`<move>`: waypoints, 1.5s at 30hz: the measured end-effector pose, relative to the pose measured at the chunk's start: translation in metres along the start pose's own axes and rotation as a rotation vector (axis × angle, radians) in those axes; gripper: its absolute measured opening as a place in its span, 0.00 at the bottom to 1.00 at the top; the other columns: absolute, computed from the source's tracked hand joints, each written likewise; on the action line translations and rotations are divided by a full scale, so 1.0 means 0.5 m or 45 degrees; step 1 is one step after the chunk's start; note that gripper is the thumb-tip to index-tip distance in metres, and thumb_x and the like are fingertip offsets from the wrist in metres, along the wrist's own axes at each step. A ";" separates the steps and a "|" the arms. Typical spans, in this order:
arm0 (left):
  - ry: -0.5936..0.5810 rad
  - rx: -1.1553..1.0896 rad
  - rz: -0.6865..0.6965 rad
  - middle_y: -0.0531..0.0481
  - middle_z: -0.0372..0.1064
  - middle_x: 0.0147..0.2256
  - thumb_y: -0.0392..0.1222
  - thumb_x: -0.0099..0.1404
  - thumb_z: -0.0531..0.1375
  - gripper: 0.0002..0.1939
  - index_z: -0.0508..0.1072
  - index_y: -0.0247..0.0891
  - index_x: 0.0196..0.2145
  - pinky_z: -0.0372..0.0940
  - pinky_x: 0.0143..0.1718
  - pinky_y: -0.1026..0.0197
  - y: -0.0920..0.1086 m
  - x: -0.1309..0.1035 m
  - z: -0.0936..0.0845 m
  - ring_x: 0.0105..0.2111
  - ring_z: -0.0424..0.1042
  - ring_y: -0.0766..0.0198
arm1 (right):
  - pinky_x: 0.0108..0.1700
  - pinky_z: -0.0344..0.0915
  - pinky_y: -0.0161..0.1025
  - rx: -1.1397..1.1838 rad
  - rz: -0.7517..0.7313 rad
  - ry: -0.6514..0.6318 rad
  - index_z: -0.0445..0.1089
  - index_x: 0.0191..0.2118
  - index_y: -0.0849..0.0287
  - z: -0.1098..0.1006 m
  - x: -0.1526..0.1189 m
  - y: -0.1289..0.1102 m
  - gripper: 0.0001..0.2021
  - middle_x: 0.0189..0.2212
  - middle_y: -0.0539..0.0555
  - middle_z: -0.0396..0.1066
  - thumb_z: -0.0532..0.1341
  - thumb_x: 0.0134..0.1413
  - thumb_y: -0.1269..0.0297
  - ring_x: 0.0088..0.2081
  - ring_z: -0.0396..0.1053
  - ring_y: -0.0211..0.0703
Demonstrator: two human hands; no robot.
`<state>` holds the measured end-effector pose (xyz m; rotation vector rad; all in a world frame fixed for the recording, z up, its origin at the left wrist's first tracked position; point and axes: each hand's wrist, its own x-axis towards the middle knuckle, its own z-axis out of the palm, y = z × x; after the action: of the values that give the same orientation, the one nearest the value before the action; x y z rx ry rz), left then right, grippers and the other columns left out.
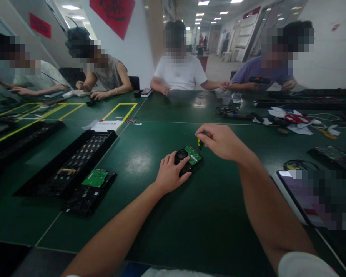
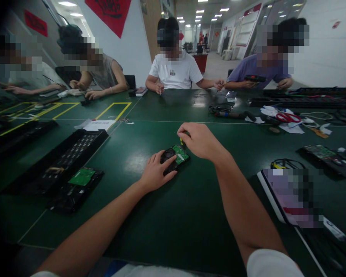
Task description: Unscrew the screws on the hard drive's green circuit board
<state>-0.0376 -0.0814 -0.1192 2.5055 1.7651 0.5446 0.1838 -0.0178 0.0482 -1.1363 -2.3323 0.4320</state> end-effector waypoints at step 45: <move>0.011 -0.008 0.011 0.37 0.52 0.71 0.62 0.72 0.62 0.34 0.65 0.57 0.72 0.58 0.64 0.33 -0.003 -0.001 0.005 0.69 0.55 0.35 | 0.39 0.62 0.41 -0.126 0.047 0.045 0.77 0.39 0.58 -0.008 -0.001 0.006 0.07 0.35 0.56 0.80 0.63 0.65 0.63 0.34 0.74 0.46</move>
<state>-0.0384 -0.0810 -0.1222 2.5118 1.7534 0.5608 0.1882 -0.0159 0.0496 -1.2244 -2.3275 0.3101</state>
